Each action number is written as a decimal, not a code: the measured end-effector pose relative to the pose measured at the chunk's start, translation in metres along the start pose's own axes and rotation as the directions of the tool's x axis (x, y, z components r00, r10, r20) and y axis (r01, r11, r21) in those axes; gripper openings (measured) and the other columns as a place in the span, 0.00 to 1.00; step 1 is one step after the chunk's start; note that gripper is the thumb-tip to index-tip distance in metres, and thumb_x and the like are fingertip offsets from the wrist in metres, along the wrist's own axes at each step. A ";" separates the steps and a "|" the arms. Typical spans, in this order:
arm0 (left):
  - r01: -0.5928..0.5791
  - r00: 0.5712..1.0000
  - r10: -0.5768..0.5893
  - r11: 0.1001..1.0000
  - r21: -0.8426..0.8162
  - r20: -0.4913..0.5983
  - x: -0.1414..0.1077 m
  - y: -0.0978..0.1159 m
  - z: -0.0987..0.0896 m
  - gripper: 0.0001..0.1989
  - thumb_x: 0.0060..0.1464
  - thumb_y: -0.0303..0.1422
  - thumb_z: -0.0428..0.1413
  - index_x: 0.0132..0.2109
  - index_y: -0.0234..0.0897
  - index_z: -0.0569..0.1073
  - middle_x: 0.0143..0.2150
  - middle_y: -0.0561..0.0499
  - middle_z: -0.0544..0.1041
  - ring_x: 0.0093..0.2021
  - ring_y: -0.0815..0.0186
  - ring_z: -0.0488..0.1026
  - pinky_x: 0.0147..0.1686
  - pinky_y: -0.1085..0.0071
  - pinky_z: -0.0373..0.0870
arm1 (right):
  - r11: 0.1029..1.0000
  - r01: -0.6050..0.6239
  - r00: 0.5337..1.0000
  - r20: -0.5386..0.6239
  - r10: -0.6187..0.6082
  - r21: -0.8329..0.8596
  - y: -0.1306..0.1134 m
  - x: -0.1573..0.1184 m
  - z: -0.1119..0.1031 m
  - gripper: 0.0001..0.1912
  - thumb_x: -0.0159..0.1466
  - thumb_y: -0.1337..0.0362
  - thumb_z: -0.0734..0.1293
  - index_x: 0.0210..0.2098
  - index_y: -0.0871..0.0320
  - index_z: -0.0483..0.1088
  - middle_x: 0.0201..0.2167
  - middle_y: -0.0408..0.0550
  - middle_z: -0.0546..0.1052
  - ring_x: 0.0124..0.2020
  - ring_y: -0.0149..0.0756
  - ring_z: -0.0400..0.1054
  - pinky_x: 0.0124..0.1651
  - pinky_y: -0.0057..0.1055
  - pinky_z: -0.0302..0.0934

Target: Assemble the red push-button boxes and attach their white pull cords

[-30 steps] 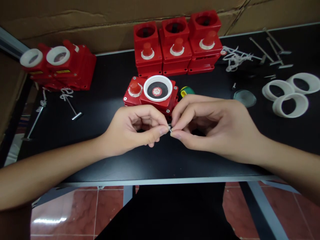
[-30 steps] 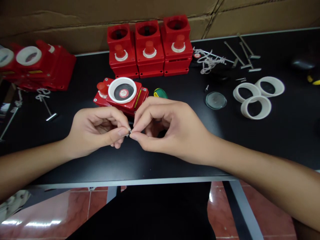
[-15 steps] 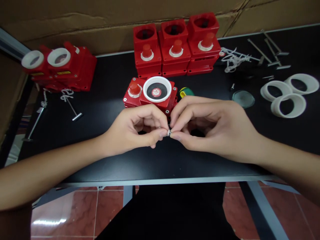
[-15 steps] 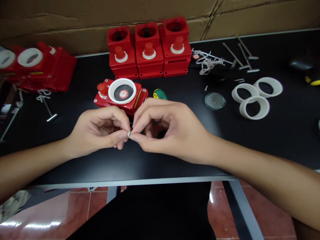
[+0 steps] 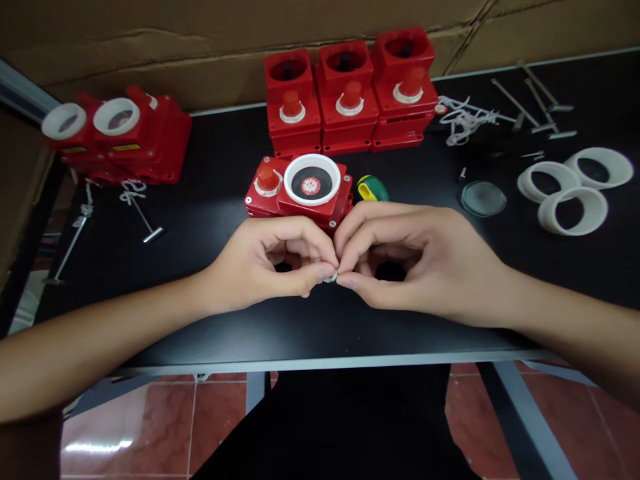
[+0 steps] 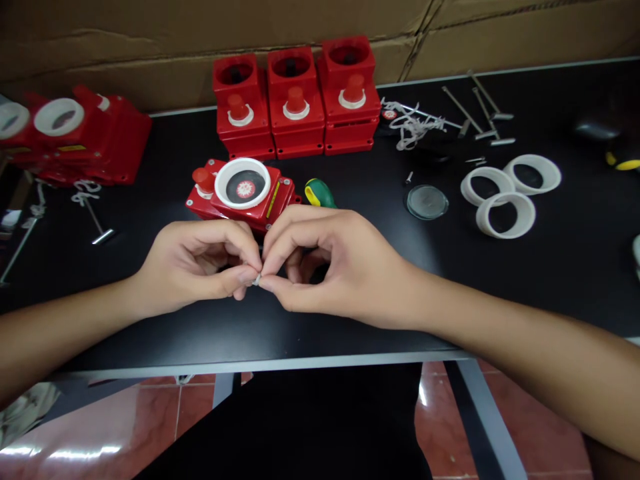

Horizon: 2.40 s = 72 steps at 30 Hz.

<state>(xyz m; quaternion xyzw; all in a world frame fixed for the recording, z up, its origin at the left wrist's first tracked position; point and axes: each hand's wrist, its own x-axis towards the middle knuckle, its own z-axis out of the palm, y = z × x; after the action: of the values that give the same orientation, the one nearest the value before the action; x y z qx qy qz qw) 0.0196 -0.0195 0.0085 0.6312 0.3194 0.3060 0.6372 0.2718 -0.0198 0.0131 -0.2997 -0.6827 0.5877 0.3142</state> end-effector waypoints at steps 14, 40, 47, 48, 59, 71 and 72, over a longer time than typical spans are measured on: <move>0.060 0.998 -0.059 0.998 0.026 -0.034 0.000 0.001 0.001 0.12 0.61 0.32 0.77 0.38 0.36 0.80 0.31 0.54 0.82 0.26 0.72 0.79 0.29 0.79 0.79 | 0.999 0.039 0.998 -0.044 -0.040 -0.033 -0.001 0.000 0.001 0.07 0.67 0.66 0.83 0.38 0.54 0.83 0.43 0.44 0.81 0.30 0.26 0.74 0.32 0.26 0.76; 0.025 1.000 -0.025 0.999 -0.030 -0.011 0.000 -0.003 -0.003 0.08 0.58 0.24 0.75 0.38 0.34 0.84 0.32 0.52 0.85 0.27 0.71 0.83 0.31 0.81 0.81 | 0.944 -0.163 0.986 0.072 0.148 0.288 0.000 0.000 0.005 0.14 0.66 0.63 0.87 0.41 0.59 0.80 0.31 0.41 0.85 0.29 0.29 0.81 0.37 0.26 0.80; 0.044 0.999 -0.044 0.999 0.004 -0.027 -0.003 -0.004 -0.002 0.06 0.59 0.26 0.76 0.38 0.33 0.86 0.32 0.49 0.87 0.27 0.70 0.84 0.31 0.80 0.81 | 0.940 -0.208 0.978 0.059 0.199 0.272 0.001 0.000 0.005 0.15 0.67 0.59 0.87 0.40 0.59 0.81 0.30 0.42 0.85 0.28 0.31 0.81 0.37 0.28 0.79; 0.052 0.998 -0.052 0.999 0.014 -0.032 -0.003 -0.004 -0.002 0.06 0.59 0.27 0.76 0.38 0.33 0.86 0.32 0.49 0.87 0.27 0.70 0.83 0.31 0.80 0.81 | 0.950 -0.199 0.980 0.050 0.193 0.239 0.002 -0.001 0.005 0.15 0.68 0.58 0.86 0.40 0.58 0.81 0.30 0.42 0.85 0.28 0.32 0.81 0.37 0.29 0.78; 0.123 0.991 -0.125 0.991 -0.042 -0.041 -0.004 -0.002 0.000 0.04 0.59 0.22 0.72 0.38 0.33 0.86 0.30 0.52 0.87 0.25 0.72 0.84 0.29 0.83 0.81 | 0.975 -0.170 0.985 -0.007 0.173 0.141 0.008 0.000 0.008 0.13 0.72 0.54 0.81 0.39 0.55 0.79 0.28 0.43 0.86 0.29 0.35 0.83 0.37 0.31 0.76; 0.023 0.997 -0.021 1.000 0.017 -0.078 -0.006 -0.001 0.001 0.07 0.58 0.24 0.73 0.35 0.34 0.83 0.27 0.54 0.81 0.23 0.73 0.77 0.27 0.82 0.75 | 0.906 0.204 0.971 -0.042 -0.236 -0.371 -0.006 0.000 -0.014 0.12 0.77 0.56 0.78 0.38 0.53 0.78 0.33 0.42 0.84 0.29 0.32 0.75 0.33 0.32 0.67; -0.009 0.996 0.013 0.999 0.046 -0.093 -0.006 -0.001 0.001 0.07 0.58 0.24 0.73 0.35 0.34 0.83 0.26 0.55 0.78 0.23 0.74 0.74 0.26 0.82 0.72 | 0.855 0.210 0.960 -0.064 -0.272 -0.475 -0.009 0.001 -0.023 0.13 0.78 0.58 0.75 0.37 0.52 0.77 0.32 0.42 0.83 0.28 0.33 0.74 0.33 0.33 0.65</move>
<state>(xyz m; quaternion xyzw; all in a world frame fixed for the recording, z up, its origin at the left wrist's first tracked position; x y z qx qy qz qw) 0.0164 -0.0248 0.0074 0.6324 0.3524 0.3312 0.6052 0.2889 -0.0063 0.0248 -0.3151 -0.8135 0.3432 0.3481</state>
